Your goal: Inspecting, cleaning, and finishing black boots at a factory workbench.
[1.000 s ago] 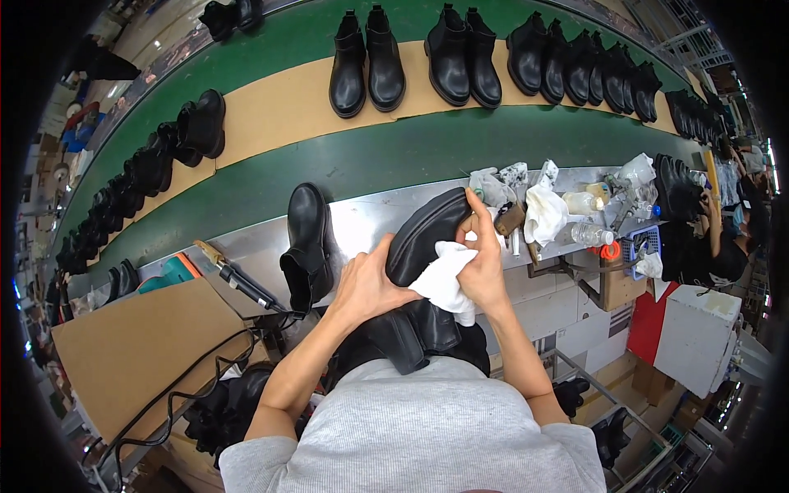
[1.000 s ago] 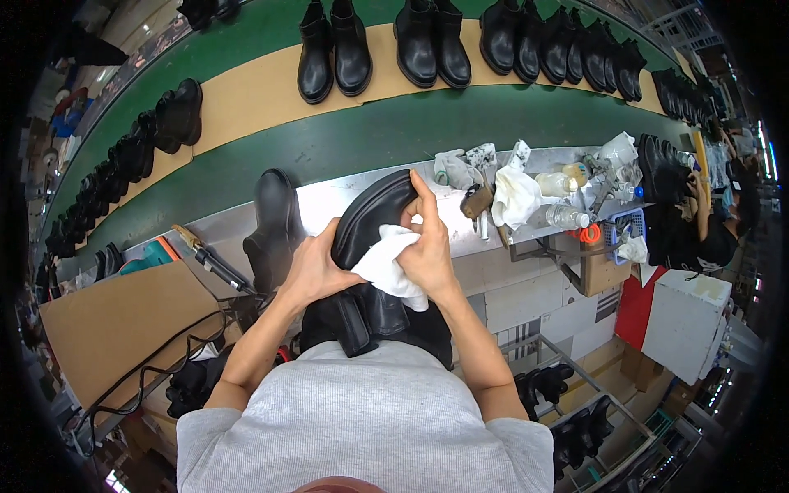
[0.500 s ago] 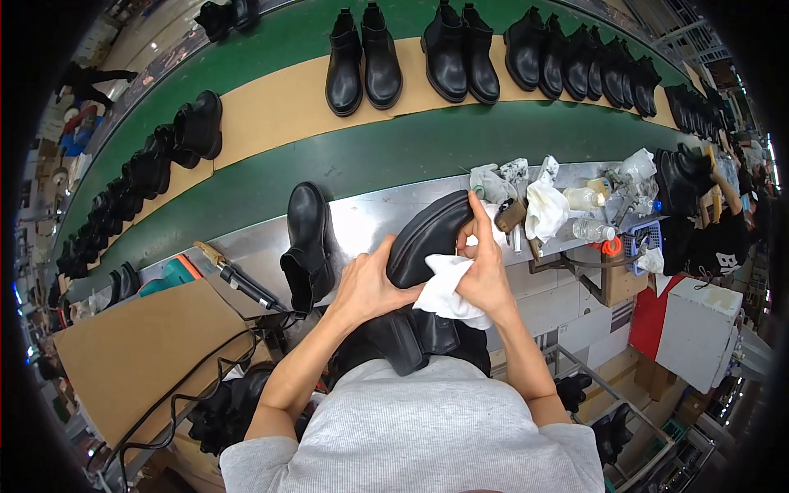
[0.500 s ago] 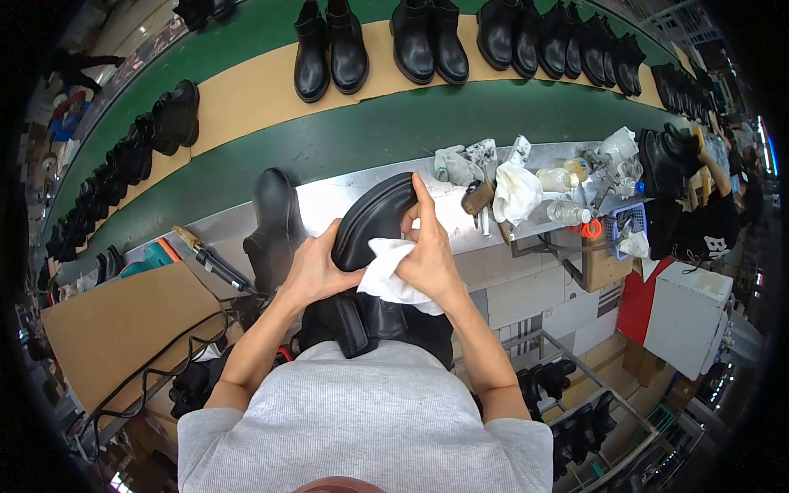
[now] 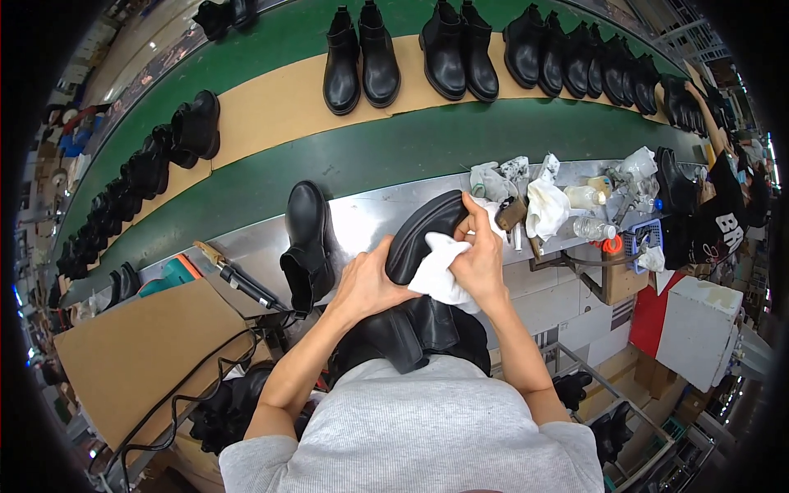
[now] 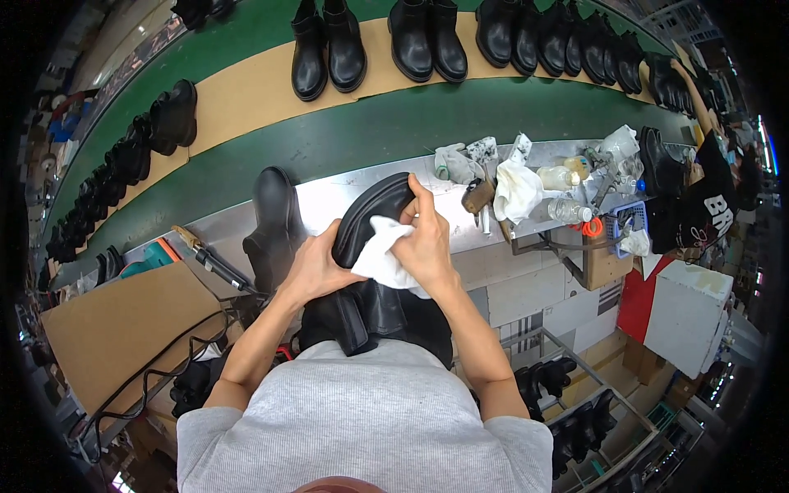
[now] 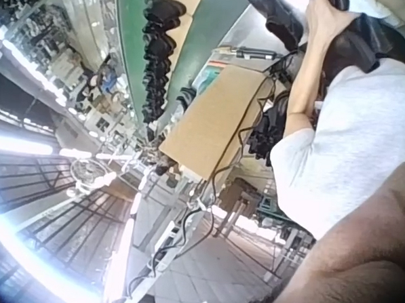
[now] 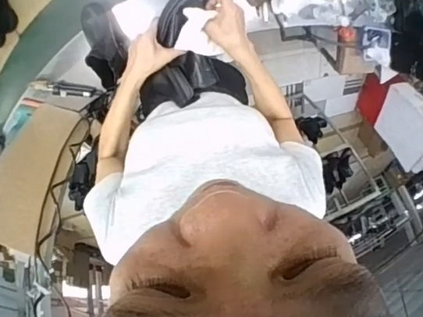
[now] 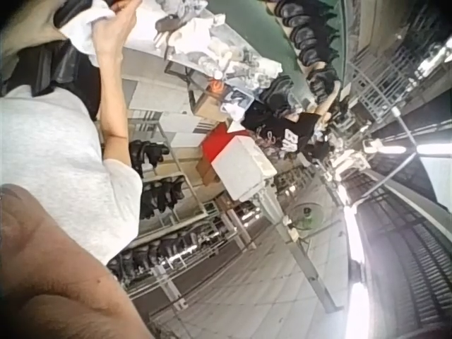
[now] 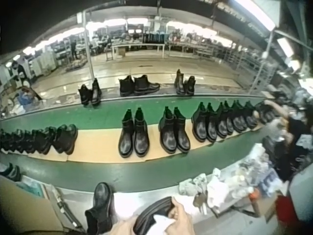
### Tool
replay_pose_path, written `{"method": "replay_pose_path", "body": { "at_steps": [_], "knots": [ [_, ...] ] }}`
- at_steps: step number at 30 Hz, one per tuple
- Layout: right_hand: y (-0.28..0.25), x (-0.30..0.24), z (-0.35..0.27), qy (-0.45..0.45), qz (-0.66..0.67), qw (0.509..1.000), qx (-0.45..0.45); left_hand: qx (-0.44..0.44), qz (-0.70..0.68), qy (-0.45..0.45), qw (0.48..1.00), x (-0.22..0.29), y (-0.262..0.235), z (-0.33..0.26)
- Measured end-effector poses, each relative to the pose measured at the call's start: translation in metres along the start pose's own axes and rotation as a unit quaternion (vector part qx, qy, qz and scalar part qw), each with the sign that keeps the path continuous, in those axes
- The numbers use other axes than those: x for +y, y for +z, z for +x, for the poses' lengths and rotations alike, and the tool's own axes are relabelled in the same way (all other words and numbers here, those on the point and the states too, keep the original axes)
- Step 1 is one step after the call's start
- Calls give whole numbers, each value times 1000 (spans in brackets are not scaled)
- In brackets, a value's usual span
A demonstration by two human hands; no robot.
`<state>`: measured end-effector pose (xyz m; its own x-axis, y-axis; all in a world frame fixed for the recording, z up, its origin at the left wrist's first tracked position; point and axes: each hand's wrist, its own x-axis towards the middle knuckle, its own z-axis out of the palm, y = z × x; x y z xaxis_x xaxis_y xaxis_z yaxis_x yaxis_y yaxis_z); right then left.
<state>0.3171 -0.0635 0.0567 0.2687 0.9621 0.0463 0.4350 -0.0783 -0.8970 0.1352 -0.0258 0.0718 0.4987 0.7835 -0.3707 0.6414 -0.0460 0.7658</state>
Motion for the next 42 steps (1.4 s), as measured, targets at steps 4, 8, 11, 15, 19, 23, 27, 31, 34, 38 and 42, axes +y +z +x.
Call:
{"method": "replay_pose_path", "body": {
  "at_steps": [4, 8, 11, 15, 19, 23, 27, 31, 34, 38, 42],
  "knots": [
    [-3, 8, 1, -18, 38, 999, -6, -9, 6, -31, 999, 3, -2, 0],
    [-6, -5, -2, 8, 56, 998, -37, 6, -7, -27, 1000, 6, -1, -1],
    [-5, -1, 0, 3, 3, 999, -36, 5, -1, -17, 1000, 5, -1, -1],
    [-5, 13, -1, -72, -60, 996, -4, -32, 22, -34, 999, 13, -7, -1],
    [-8, -7, -8, -12, 25, 999, -40, -20, 7, -38, 999, 11, -4, -1],
    [-9, 7, 10, -22, -36, 999, 11, -10, 4, -9, 1000, -3, 3, 0],
    [-41, 84, 24, 92, 161, 977, 102, 4, -27, -26, 999, 0, -3, 0],
    [-60, 48, 11, 94, 335, 933, 93, 45, -81, -55, 994, 0, -12, -2],
    [-60, 51, 1, 107, 517, 849, -14, 63, -87, -50, 993, -2, -13, 0],
    [-50, 35, 2, 113, 698, 690, -155, 84, -68, -40, 993, 4, -17, 0],
    [-35, -12, 13, 114, 333, 931, -95, 88, -24, -44, 995, 9, -19, 2]
  ]
}}
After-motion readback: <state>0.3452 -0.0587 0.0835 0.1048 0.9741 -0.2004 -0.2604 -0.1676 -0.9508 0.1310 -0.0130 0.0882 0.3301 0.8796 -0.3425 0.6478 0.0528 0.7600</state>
